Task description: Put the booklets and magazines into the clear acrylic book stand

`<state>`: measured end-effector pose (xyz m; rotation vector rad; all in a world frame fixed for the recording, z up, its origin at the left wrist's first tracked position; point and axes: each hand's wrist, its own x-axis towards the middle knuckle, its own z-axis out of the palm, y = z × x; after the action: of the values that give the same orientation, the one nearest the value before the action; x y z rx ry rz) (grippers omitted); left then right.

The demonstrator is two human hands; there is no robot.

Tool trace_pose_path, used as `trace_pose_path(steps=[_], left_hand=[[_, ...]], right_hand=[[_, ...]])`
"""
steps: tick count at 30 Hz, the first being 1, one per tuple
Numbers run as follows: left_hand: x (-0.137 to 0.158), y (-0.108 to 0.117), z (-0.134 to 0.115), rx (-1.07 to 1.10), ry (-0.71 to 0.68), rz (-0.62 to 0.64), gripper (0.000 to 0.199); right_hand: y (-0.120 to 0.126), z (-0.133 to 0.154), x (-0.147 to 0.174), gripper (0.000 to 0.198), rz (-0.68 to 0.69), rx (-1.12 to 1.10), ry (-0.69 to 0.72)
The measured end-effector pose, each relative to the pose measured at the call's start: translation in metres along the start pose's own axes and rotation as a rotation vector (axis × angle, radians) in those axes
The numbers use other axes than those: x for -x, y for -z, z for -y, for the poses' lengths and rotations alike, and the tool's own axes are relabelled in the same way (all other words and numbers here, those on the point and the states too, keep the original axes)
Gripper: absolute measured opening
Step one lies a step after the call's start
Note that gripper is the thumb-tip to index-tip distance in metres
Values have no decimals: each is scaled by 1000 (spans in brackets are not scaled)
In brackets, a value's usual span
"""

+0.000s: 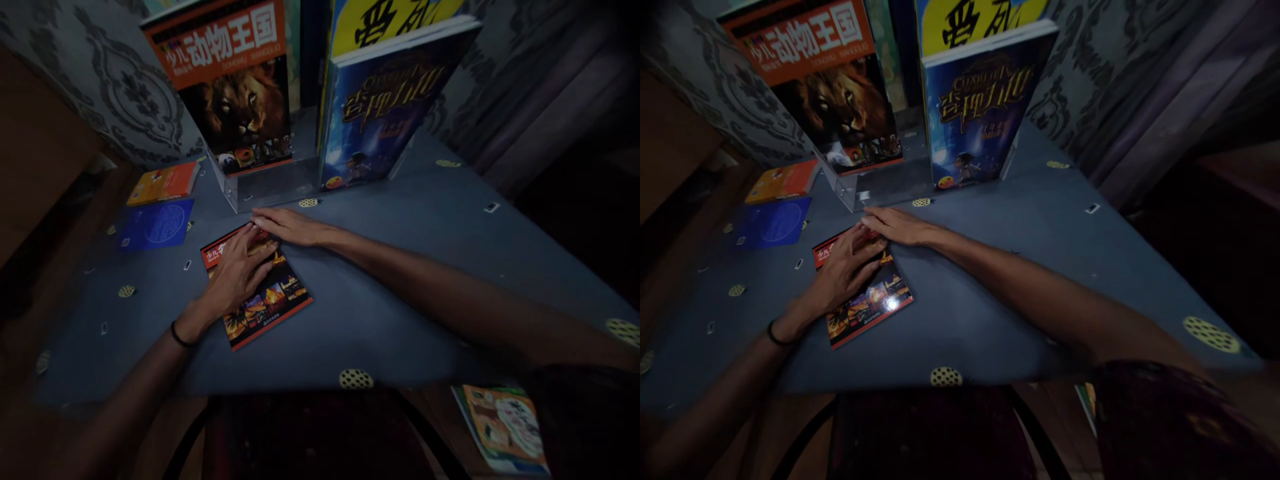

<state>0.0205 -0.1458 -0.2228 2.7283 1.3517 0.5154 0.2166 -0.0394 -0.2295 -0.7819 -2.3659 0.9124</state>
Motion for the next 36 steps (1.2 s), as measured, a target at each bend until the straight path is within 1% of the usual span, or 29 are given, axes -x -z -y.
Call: trace_pose_path(steps=[6,11,14,20,26,32,36], left_hand=[[15,9,-28,44,-37,76,40],[27,12,-50,72,-142,108,38],[32,13,-59,81,-182,121,40],[34,13,-64,15,-212,91,39],[40,11,-70,-56,-167,95,42],[68,8,-70,-34,-119,61,57],[90,18,-69,45,-96,61,52]], right_hand=[[-2,-1,0,58,-17,13,13],[-2,1,1,55,-25,34,13],[-2,2,1,55,-19,38,13],[-3,-1,1,55,-16,59,42],[-6,-7,0,55,-17,89,49],[-9,-14,1,59,-6,160,118],[-11,-15,3,58,-13,205,141]])
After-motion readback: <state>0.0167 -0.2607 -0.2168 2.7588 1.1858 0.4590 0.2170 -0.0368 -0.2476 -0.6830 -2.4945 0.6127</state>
